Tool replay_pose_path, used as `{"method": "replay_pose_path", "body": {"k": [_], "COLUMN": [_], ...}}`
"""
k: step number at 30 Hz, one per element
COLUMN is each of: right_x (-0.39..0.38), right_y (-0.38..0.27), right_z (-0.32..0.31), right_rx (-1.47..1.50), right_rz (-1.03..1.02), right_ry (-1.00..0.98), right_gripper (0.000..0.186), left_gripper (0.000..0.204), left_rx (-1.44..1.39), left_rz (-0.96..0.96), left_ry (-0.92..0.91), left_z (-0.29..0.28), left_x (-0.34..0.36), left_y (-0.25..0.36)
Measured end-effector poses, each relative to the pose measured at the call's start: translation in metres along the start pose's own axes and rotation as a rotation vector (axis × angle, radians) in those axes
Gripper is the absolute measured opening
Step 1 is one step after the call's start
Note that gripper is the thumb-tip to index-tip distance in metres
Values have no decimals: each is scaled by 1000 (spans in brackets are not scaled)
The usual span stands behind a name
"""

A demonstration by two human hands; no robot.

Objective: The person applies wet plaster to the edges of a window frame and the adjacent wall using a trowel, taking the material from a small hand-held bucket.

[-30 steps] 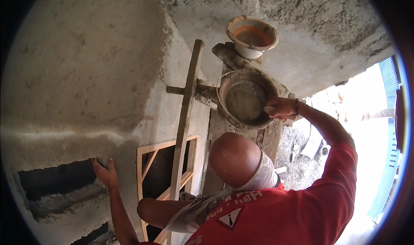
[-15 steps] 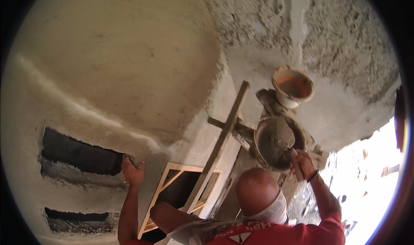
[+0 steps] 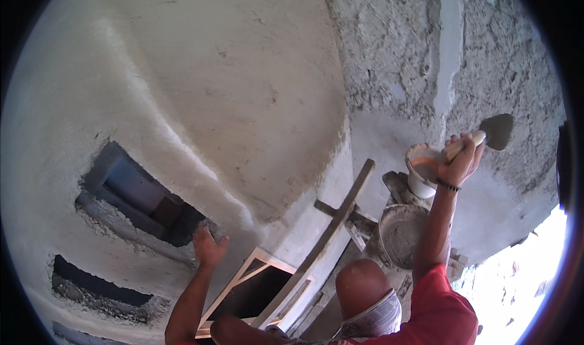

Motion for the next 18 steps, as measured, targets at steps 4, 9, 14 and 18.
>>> {"method": "replay_pose_path", "body": {"k": [4,9,14,18], "right_x": [4,-3,-81,-46], "right_y": [15,147,165,98], "right_z": [81,150,86,-63], "right_rx": [-238,-981,-1080,-832], "right_rz": [-192,-567,-395,-374], "right_ry": [128,-466,-1544,-1590], "right_gripper": [36,48,55,61], "left_gripper": [79,78,79,77], "left_rx": [11,-40,-11,-50], "left_rz": [-27,-50,-42,-2], "left_ry": [-16,-25,1,36], "left_z": [-8,-4,-13,-1], "left_x": [-3,0,-9,-2], "left_y": [-3,19,-13,2]}}
Point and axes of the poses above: each hand's wrist, its own x-axis towards the middle knuckle, its own z-axis out of the palm, y = z × x, the point moved 2 cm from there along x, towards the middle knuckle, and after that the axes turned 8 degrees about -z, right-handed, at the moved point
